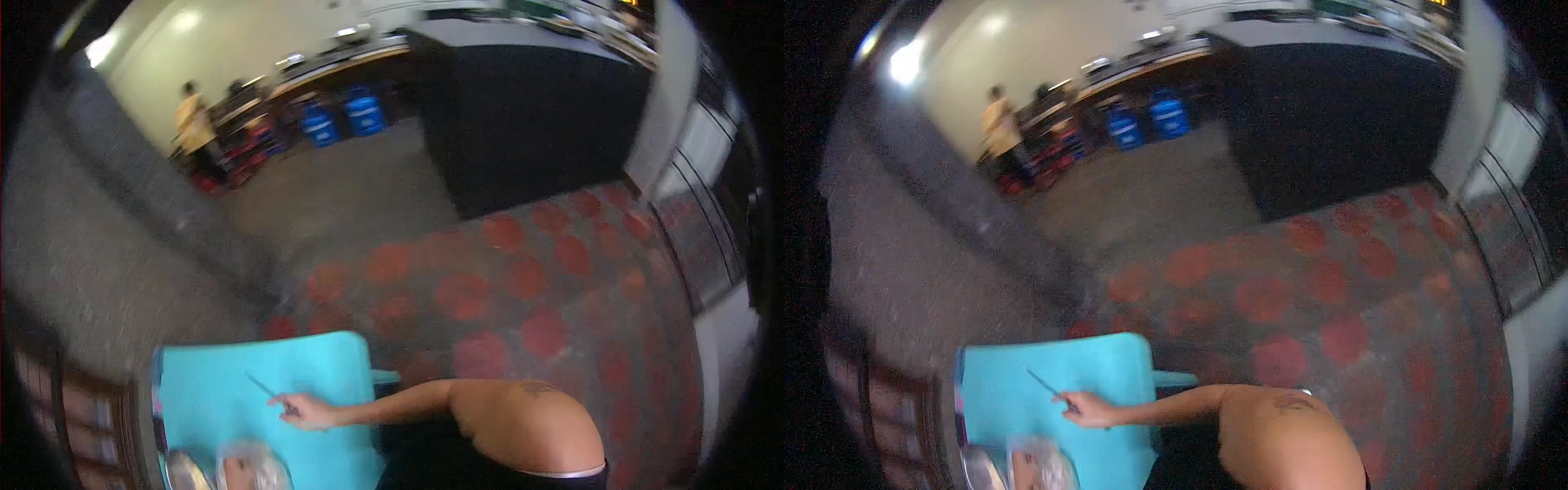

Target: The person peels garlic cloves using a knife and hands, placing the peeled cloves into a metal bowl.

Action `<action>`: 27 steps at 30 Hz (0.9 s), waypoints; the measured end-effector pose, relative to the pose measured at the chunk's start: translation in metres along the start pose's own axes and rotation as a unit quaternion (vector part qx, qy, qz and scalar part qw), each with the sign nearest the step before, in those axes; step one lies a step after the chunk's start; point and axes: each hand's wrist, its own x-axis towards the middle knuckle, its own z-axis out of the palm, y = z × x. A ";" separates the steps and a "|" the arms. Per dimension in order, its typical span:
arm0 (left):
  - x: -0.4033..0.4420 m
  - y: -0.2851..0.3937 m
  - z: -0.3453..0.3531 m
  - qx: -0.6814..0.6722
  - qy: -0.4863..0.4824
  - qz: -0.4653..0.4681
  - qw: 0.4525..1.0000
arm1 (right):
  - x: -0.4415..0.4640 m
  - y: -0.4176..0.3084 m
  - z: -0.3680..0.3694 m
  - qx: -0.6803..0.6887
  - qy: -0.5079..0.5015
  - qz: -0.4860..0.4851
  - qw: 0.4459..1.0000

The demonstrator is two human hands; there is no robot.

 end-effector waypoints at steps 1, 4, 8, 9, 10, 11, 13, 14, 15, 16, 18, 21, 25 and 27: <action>0.020 0.017 0.000 0.025 -0.023 0.017 0.999 | -0.002 0.005 -0.006 0.031 -0.024 0.064 0.997; 0.066 0.047 -0.006 0.060 -0.051 0.044 0.996 | -0.013 -0.016 -0.004 0.114 0.014 0.128 0.985; 0.096 0.076 -0.008 0.084 -0.068 0.059 0.992 | -0.026 -0.018 -0.019 0.197 0.079 0.094 0.973; 0.099 0.074 -0.007 0.083 -0.070 0.062 0.992 | -0.027 -0.015 -0.014 0.185 0.069 0.099 0.975; 0.101 0.077 -0.008 0.085 -0.070 0.061 0.992 | -0.027 -0.016 -0.013 0.178 0.057 0.106 0.977; 0.103 0.078 -0.009 0.087 -0.072 0.062 0.992 | -0.026 -0.017 -0.013 0.169 0.045 0.113 0.978; 0.106 0.080 -0.010 0.089 -0.075 0.062 0.991 | -0.025 -0.020 -0.014 0.161 0.027 0.122 0.979; 0.110 0.083 -0.009 0.091 -0.075 0.062 0.991 | -0.025 -0.021 -0.014 0.159 0.022 0.126 0.979; 0.113 0.085 -0.009 0.095 -0.076 0.065 0.990 | -0.025 -0.017 -0.013 0.150 0.024 0.120 0.981; 0.117 0.089 -0.009 0.098 -0.077 0.071 0.990 | -0.024 -0.013 -0.010 0.141 0.029 0.113 0.983; 0.122 0.096 -0.009 0.105 -0.077 0.076 0.989 | -0.022 -0.012 -0.007 0.132 0.035 0.114 0.984; 0.124 0.098 -0.011 0.113 -0.078 0.080 0.987 | -0.026 -0.016 -0.007 0.140 0.042 0.114 0.983; 0.127 0.098 -0.010 0.117 -0.077 0.080 0.987 | -0.030 -0.015 -0.008 0.136 0.049 0.118 0.982; 0.126 0.095 -0.011 0.114 -0.076 0.076 0.988 | -0.030 -0.018 -0.008 0.142 0.045 0.132 0.980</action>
